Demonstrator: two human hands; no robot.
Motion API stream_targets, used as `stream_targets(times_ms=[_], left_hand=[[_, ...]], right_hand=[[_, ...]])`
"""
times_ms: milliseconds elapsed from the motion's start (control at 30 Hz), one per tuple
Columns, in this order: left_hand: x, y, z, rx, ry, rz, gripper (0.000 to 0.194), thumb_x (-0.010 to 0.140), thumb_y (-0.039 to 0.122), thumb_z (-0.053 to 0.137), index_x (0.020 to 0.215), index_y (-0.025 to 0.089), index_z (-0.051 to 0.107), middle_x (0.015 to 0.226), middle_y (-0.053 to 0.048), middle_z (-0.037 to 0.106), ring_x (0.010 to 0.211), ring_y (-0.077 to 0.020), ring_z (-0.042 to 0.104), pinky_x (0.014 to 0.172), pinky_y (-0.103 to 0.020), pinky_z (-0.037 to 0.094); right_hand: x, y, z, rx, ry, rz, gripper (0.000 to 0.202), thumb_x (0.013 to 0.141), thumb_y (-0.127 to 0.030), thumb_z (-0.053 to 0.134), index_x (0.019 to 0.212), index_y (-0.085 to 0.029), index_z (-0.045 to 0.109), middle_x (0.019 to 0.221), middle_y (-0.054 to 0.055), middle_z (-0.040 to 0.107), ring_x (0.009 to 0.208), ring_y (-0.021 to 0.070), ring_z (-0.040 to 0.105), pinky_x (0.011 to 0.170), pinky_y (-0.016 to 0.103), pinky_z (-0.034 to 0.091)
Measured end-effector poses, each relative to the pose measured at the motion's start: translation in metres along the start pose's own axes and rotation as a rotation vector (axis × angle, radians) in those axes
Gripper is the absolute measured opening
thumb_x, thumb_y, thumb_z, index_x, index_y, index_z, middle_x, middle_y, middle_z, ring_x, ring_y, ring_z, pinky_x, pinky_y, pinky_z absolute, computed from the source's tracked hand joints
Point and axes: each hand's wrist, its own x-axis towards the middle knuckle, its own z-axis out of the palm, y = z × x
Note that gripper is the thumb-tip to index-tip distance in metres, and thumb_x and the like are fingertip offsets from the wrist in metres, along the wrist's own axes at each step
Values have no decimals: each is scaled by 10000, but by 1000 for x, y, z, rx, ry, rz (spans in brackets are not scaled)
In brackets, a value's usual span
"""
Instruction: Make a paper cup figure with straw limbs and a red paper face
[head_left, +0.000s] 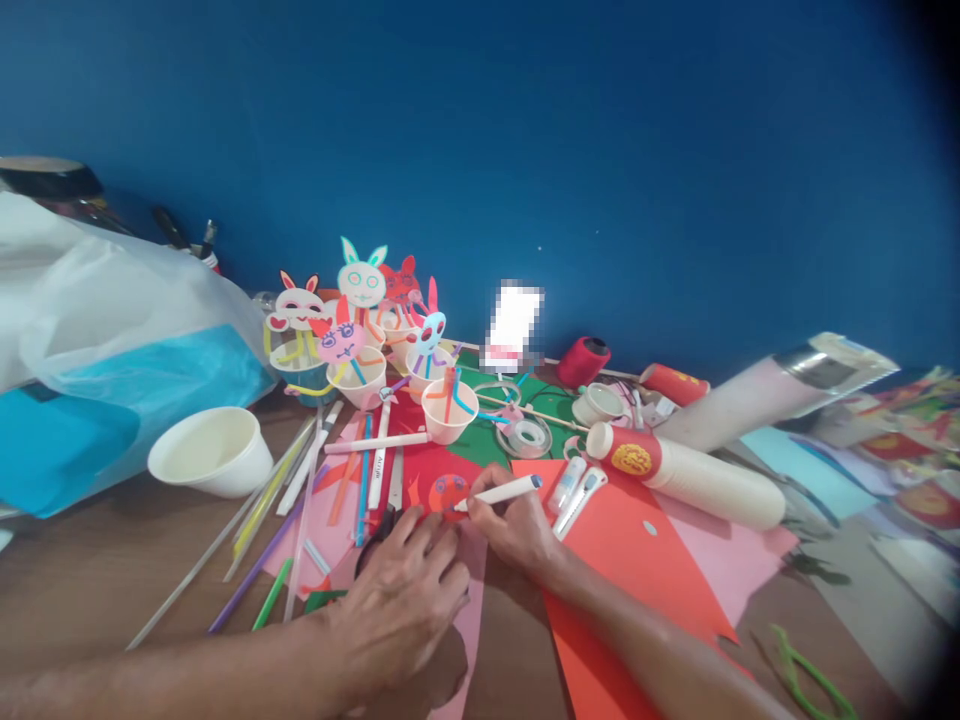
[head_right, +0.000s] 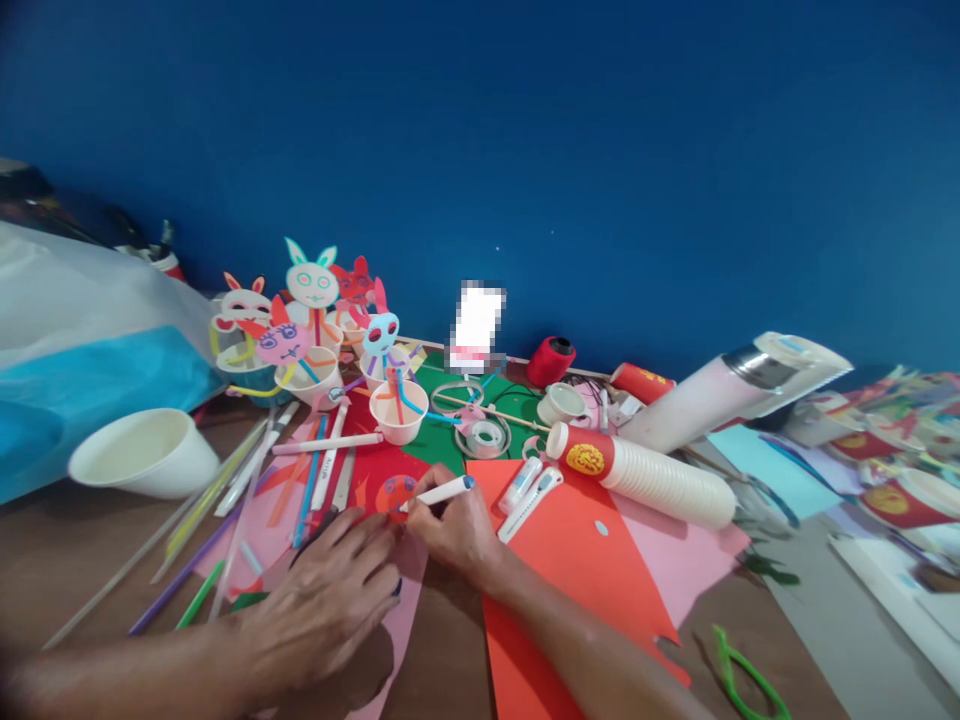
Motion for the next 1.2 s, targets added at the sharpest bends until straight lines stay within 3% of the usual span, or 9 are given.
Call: stream_targets(times_ms=[1200], left_hand=[[-1,0,0,-44,-93,-8,148,816,269,579,901,154,618,1073,-122,636,1054,-308,540,948,-485,284]], right_hand=[[0,0,0,-48,20,15,78,723,-127,511,693,-197,499,572,-44,530,517,109,496,471,197,342]])
